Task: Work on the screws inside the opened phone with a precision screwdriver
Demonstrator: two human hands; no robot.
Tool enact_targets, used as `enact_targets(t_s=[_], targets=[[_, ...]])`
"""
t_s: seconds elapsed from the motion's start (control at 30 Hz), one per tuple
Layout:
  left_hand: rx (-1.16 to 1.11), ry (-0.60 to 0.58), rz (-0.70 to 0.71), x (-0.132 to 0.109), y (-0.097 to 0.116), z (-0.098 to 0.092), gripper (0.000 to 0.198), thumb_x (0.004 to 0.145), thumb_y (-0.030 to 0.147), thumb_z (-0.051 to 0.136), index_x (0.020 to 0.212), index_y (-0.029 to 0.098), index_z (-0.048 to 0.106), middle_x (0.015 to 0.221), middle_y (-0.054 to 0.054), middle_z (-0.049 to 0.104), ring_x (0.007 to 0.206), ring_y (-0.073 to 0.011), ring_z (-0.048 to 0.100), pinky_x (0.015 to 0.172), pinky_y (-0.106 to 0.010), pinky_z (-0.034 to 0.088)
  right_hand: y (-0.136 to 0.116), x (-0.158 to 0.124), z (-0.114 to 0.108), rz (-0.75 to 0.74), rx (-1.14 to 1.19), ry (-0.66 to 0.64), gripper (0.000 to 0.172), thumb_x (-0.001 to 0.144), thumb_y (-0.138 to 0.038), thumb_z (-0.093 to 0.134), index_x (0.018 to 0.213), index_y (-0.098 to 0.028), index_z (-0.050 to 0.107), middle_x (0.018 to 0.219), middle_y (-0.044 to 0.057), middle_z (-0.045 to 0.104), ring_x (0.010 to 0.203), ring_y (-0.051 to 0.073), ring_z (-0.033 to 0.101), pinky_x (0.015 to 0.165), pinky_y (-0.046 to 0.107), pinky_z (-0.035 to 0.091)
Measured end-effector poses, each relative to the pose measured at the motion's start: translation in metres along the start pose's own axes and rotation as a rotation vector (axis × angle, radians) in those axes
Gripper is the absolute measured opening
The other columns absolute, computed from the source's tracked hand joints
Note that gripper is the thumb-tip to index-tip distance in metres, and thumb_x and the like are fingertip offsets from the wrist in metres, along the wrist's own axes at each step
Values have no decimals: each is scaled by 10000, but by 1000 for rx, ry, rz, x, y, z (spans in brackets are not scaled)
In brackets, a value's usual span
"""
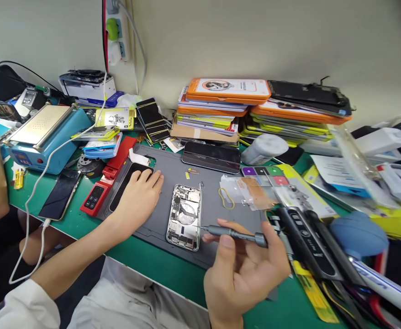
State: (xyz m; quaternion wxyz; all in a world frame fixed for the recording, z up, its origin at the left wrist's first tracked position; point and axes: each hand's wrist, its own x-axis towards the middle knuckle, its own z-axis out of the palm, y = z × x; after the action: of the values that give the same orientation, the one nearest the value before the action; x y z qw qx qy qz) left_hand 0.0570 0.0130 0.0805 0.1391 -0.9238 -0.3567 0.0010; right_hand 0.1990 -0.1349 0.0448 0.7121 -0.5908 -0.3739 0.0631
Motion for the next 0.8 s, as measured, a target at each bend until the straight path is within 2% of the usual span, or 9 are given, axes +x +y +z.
enact_targets(t_s=[0.13,0.33,0.5,0.63,0.8], targets=[[24,-6,78,-25,13,-5,459,1045,201,411,1467,145,584,1584,-78,577,1428,-266,509,1096,-429,411,-2,1,0,49,-29,-2,487,1026,-205,630,1483,-255,468,1058,64,711,687,138,678,594,306,619],[15,90,78,-51,36,-2,478,1056,279,435,1473,94,577,1581,-108,580,1436,-233,541,1122,-399,423,-3,2,0,43,-64,45,498,1032,-229,617,1507,-259,469,1030,66,668,871,185,692,581,280,601],[-51,104,14,-46,27,-6,410,1059,269,473,1427,153,613,1499,-50,654,1333,-212,581,1052,-386,433,-3,2,0,60,-55,53,519,1025,-216,621,1519,-274,471,1036,61,676,838,177,679,575,283,600],[-139,133,-31,-33,15,-9,284,1050,245,519,1270,184,689,1310,-34,739,1195,-207,610,953,-378,421,-3,1,0,62,-41,39,526,1027,-197,615,1524,-296,476,1054,53,690,815,159,671,589,272,599],[-154,96,-49,-18,11,-4,137,1028,238,560,999,208,691,1049,-37,737,970,-214,595,786,-391,369,0,1,0,56,-35,46,530,1018,-196,633,1519,-298,494,1056,58,705,837,171,691,580,272,606]])
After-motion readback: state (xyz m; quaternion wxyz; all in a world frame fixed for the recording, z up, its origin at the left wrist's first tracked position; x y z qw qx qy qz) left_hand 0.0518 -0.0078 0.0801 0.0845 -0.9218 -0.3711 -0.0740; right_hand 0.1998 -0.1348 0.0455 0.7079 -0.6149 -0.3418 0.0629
